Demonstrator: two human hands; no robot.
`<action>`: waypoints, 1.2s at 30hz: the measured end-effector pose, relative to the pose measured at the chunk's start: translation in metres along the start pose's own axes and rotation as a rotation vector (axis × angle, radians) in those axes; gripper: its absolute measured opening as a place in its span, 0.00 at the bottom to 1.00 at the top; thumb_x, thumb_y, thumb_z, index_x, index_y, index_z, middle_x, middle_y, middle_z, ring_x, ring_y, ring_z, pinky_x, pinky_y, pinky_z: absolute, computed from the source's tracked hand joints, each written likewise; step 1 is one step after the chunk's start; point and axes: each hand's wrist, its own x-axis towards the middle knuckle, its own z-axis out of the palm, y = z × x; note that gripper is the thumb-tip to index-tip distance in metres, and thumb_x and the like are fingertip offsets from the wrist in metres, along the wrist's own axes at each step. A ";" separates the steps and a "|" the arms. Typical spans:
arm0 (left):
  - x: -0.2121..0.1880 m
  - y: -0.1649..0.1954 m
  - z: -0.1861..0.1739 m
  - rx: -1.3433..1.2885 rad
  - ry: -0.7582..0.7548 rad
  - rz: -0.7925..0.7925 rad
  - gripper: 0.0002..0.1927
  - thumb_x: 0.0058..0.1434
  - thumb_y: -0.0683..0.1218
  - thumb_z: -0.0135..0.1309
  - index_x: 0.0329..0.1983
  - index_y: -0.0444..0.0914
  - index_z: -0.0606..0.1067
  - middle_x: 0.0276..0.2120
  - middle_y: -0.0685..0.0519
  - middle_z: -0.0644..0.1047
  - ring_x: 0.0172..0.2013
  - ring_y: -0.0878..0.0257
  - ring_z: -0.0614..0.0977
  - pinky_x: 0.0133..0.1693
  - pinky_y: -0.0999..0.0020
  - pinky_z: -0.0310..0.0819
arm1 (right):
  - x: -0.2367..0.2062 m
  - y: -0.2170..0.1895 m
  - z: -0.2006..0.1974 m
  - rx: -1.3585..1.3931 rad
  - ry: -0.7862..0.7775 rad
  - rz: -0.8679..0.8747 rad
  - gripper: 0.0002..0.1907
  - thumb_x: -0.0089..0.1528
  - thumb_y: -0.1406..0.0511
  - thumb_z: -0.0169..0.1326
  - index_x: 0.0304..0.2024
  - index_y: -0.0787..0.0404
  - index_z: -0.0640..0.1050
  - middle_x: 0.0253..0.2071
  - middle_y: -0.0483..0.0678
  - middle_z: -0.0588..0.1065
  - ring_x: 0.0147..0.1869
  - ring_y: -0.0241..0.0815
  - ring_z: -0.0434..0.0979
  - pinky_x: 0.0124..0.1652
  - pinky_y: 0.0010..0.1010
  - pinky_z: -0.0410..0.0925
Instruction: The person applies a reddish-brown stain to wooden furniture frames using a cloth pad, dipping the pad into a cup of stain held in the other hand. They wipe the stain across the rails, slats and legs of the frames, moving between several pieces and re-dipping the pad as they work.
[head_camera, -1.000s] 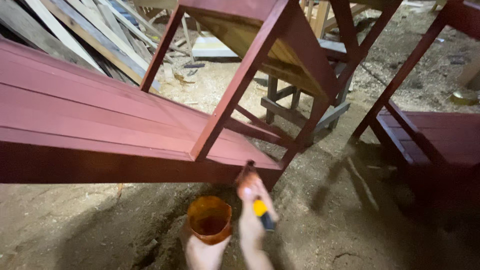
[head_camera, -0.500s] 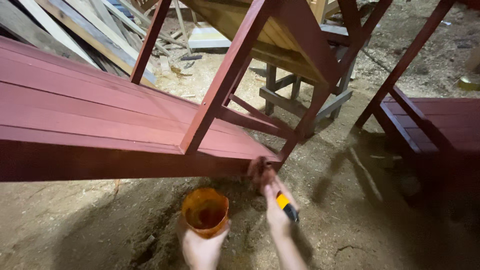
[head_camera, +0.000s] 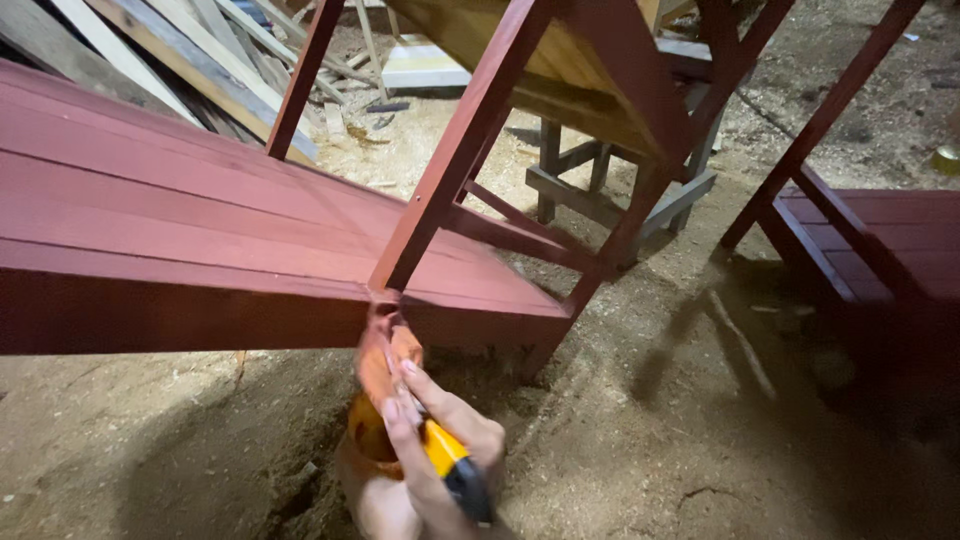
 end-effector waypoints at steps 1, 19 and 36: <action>0.000 -0.001 0.002 0.010 0.014 0.023 0.31 0.34 0.51 0.73 0.45 0.39 0.81 0.47 0.45 0.82 0.47 0.54 0.84 0.50 0.57 0.80 | 0.000 -0.002 -0.002 0.105 -0.014 -0.011 0.18 0.62 0.70 0.62 0.54 0.70 0.80 0.38 0.56 0.85 0.37 0.36 0.86 0.36 0.23 0.78; -0.024 0.018 -0.003 0.050 0.105 -0.171 0.51 0.31 0.53 0.76 0.60 0.35 0.68 0.50 0.43 0.78 0.50 0.47 0.81 0.52 0.52 0.74 | 0.032 0.089 -0.104 -0.473 0.339 0.409 0.20 0.63 0.69 0.60 0.58 0.64 0.81 0.39 0.62 0.83 0.36 0.49 0.78 0.35 0.42 0.74; -0.014 0.055 -0.031 0.006 0.169 -0.109 0.51 0.30 0.51 0.77 0.57 0.33 0.64 0.49 0.42 0.77 0.48 0.52 0.83 0.50 0.57 0.78 | 0.034 0.116 -0.093 0.030 0.067 0.179 0.23 0.62 0.69 0.60 0.59 0.71 0.76 0.58 0.59 0.78 0.60 0.44 0.81 0.59 0.33 0.73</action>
